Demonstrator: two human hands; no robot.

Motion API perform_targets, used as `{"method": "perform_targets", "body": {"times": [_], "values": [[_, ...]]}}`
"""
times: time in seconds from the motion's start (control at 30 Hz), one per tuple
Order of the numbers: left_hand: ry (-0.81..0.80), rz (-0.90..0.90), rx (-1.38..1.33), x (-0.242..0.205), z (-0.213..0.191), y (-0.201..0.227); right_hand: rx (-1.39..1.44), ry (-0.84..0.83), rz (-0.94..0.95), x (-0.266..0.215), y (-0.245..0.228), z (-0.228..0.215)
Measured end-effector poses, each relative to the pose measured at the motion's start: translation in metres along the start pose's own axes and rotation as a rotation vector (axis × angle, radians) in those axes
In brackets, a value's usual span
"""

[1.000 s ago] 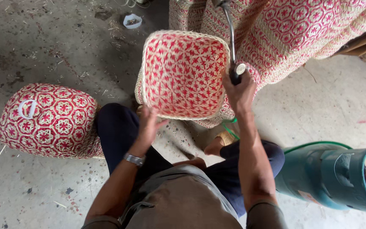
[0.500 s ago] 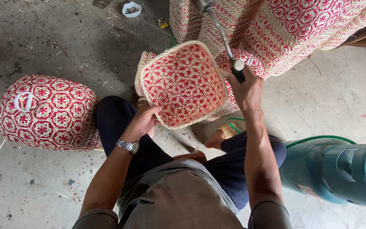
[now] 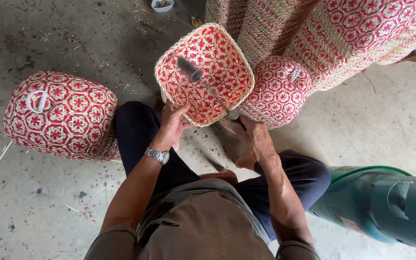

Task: The person uses a blowtorch to apply heat to the surface of several patterned woven baskets. They hold each basket with one hand and move the torch over the exterior and interior surfaces, rotating the items to cover different areas.

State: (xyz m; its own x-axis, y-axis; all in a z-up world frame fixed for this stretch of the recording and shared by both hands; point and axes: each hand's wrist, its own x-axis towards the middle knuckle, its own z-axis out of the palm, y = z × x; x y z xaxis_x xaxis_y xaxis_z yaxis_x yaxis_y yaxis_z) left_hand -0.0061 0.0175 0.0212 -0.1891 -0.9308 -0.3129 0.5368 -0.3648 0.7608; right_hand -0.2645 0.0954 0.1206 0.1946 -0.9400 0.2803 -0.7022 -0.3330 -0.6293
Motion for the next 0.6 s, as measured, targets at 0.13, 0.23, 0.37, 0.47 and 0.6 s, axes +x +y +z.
{"method": "perform_targets", "body": {"times": [0.13, 0.23, 0.37, 0.47, 0.6], "values": [[0.014, 0.031, -0.012, 0.005, -0.002, -0.003, -0.056, 0.083, -0.032, -0.002, -0.007, 0.008], [-0.001, 0.067, -0.054, 0.007, -0.008, -0.014, -0.093, 0.068, 0.406, 0.013, -0.004, 0.009], [-0.017, 0.137, -0.103, 0.012, -0.014, -0.02, 0.004, 0.056, 0.078, 0.002, -0.001, -0.005], [0.03, 0.179, -0.141, 0.013, -0.009, -0.02, -0.041, 0.062, 0.141, 0.004, -0.001, 0.001], [0.015, 0.246, -0.16, 0.008, -0.001, -0.018, -0.039, -0.025, 0.353, 0.014, -0.003, 0.0]]}}
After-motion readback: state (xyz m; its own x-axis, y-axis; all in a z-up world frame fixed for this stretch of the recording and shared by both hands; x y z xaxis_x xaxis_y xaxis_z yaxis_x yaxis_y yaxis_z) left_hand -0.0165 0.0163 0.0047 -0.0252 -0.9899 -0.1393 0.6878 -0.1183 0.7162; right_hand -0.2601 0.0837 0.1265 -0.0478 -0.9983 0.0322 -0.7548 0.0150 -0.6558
